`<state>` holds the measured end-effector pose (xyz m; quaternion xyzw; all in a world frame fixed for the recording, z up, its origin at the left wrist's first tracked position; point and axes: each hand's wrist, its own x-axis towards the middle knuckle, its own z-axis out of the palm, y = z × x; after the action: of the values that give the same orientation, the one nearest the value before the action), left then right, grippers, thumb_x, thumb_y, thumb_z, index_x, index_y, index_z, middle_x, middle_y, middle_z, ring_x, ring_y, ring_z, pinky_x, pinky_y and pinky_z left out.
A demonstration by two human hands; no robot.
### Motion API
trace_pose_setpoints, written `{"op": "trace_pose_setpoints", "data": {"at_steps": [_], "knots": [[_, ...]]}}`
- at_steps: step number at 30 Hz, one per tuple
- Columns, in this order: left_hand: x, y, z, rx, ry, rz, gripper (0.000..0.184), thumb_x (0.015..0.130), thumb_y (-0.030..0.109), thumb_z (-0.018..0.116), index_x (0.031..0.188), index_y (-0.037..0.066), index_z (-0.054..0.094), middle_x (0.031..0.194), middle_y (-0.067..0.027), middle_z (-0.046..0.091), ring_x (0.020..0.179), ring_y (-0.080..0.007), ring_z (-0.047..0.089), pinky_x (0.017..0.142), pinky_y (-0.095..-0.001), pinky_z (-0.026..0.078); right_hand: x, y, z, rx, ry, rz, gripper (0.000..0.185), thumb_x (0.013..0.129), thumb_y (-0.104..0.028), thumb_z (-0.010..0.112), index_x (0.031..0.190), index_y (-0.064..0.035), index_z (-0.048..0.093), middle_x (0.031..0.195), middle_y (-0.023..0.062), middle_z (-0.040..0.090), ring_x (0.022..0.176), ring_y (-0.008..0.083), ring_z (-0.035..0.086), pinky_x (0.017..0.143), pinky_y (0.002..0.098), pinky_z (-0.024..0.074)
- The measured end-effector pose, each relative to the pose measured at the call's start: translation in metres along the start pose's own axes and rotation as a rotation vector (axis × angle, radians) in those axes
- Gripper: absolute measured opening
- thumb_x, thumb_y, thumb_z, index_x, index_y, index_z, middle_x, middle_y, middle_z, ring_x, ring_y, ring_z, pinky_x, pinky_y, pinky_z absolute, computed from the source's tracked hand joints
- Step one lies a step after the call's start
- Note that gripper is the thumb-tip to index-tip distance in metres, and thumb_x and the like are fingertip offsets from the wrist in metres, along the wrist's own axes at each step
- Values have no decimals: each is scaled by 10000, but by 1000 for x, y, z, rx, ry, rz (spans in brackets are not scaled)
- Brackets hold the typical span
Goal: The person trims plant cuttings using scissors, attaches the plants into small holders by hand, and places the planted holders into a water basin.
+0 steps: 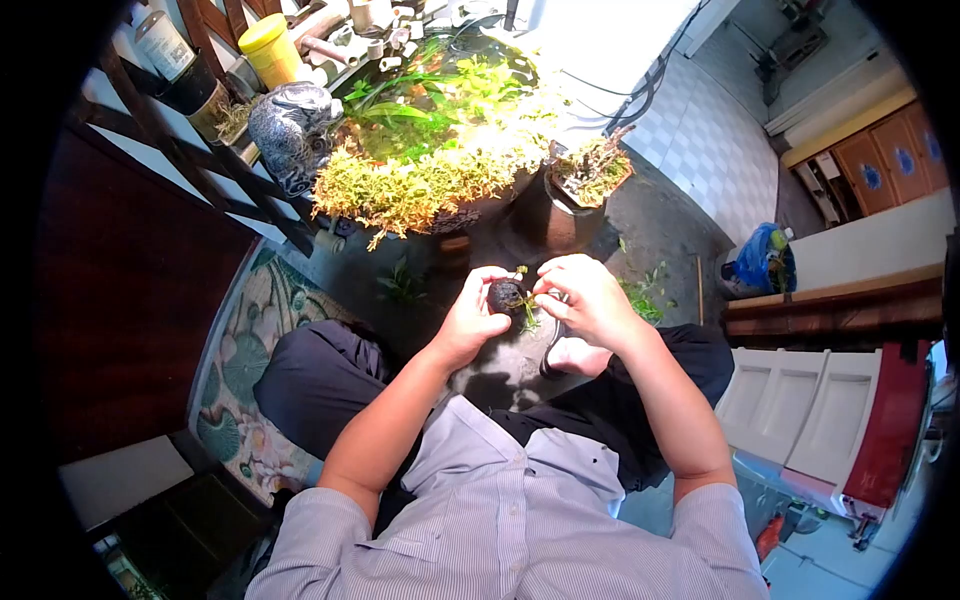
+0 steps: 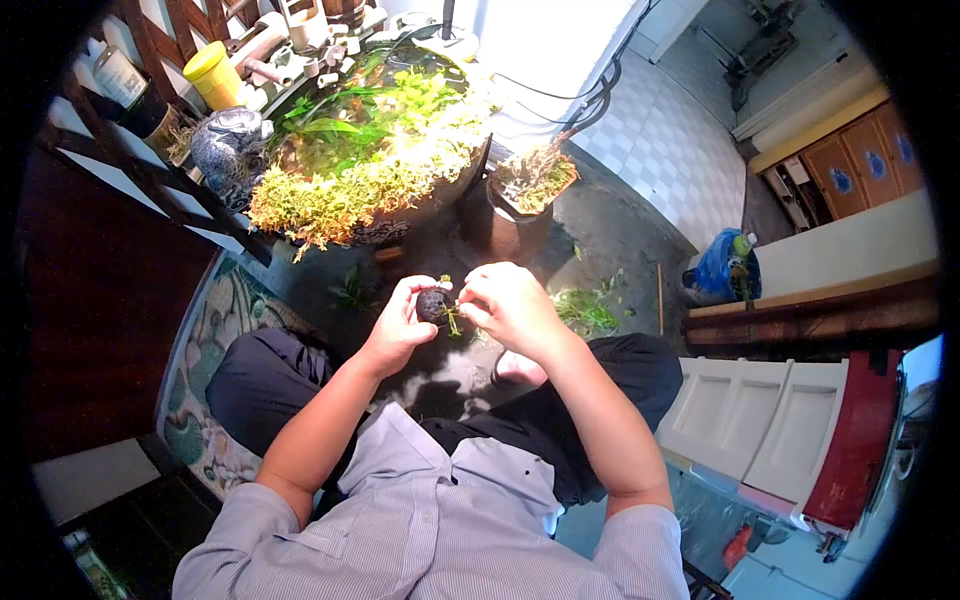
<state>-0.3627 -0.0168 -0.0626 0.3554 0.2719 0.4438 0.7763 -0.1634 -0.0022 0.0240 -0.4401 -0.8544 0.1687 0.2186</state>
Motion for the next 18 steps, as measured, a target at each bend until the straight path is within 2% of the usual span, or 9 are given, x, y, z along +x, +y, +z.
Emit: {"op": "trace_pose_setpoints", "data": {"at_steps": [5, 7, 8, 11, 13, 14, 15, 17, 18], "knots": [[1, 1, 2, -24, -16, 0, 596, 658, -121, 536, 1205, 75, 404, 1209, -60, 498, 1076, -139, 514, 897, -259, 422, -4, 2, -2, 251, -34, 217, 134, 762, -188, 676, 827, -73, 655, 806, 83, 629, 825, 236, 604, 740, 352, 480], [1, 2, 3, -14, 4, -15, 592, 667, -83, 553, 1214, 74, 390, 1141, -46, 504, 1033, -133, 496, 899, -274, 410, -8, 9, 2, 534, -37, 450, 175, 789, -210, 686, 852, -49, 664, 811, 46, 646, 762, 155, 605, 688, 300, 481], [1, 2, 2, -14, 4, -15, 592, 667, -83, 553, 1214, 74, 390, 1141, -46, 504, 1033, -133, 496, 899, -274, 410, -9, 10, 0, 534, -37, 450, 175, 789, -210, 686, 852, -49, 664, 811, 46, 646, 762, 155, 605, 688, 300, 481], [1, 1, 0, -27, 12, -11, 603, 658, -142, 519, 1203, 92, 410, 1237, -75, 489, 1076, -140, 509, 898, -264, 424, -11, 20, -5, 702, 19, 619, 147, 834, -149, 683, 906, -21, 665, 834, 3, 646, 780, 71, 582, 713, 228, 462], [1, 0, 0, -31, 19, -25, 599, 661, -141, 518, 1202, 95, 412, 1244, -79, 488, 1069, -138, 508, 900, -265, 422, -14, 42, -4, 624, 188, 709, 202, 861, -226, 660, 864, -26, 683, 783, -1, 661, 760, 75, 583, 705, 230, 456], [1, 0, 0, -30, 19, -25, 599, 661, -141, 518, 1202, 95, 412, 1244, -79, 488, 1069, -138, 508, 900, -265, 422, -10, 46, -13, 519, 242, 787, 397, 844, -414, 639, 794, -23, 685, 736, 26, 672, 717, 84, 610, 658, 256, 476], [1, 0, 0, -37, 17, -19, 597, 662, -140, 518, 1200, 96, 412, 1242, -81, 488, 1064, -139, 509, 899, -264, 422, -15, 62, -16, 369, 262, 820, 402, 856, -431, 602, 758, -54, 697, 731, 63, 684, 693, 167, 643, 659, 297, 488], [1, -1, -2, 7, 10, 29, 590, 664, -135, 520, 1195, 99, 411, 1230, -84, 492, 1064, -155, 515, 883, -266, 429, -15, 68, -38, -51, -10, 956, 233, 839, -300, 611, 895, -91, 697, 874, 133, 686, 828, 269, 655, 761, 359, 496], [1, -4, -3, -6, 5, 28, 589, 663, -132, 525, 1192, 99, 411, 1224, -84, 494, 1066, -163, 519, 878, -271, 433, -28, 87, -34, -126, 125, 752, 224, 814, -248, 614, 978, -108, 672, 952, 146, 668, 918, 293, 629, 821, 375, 480]]}}
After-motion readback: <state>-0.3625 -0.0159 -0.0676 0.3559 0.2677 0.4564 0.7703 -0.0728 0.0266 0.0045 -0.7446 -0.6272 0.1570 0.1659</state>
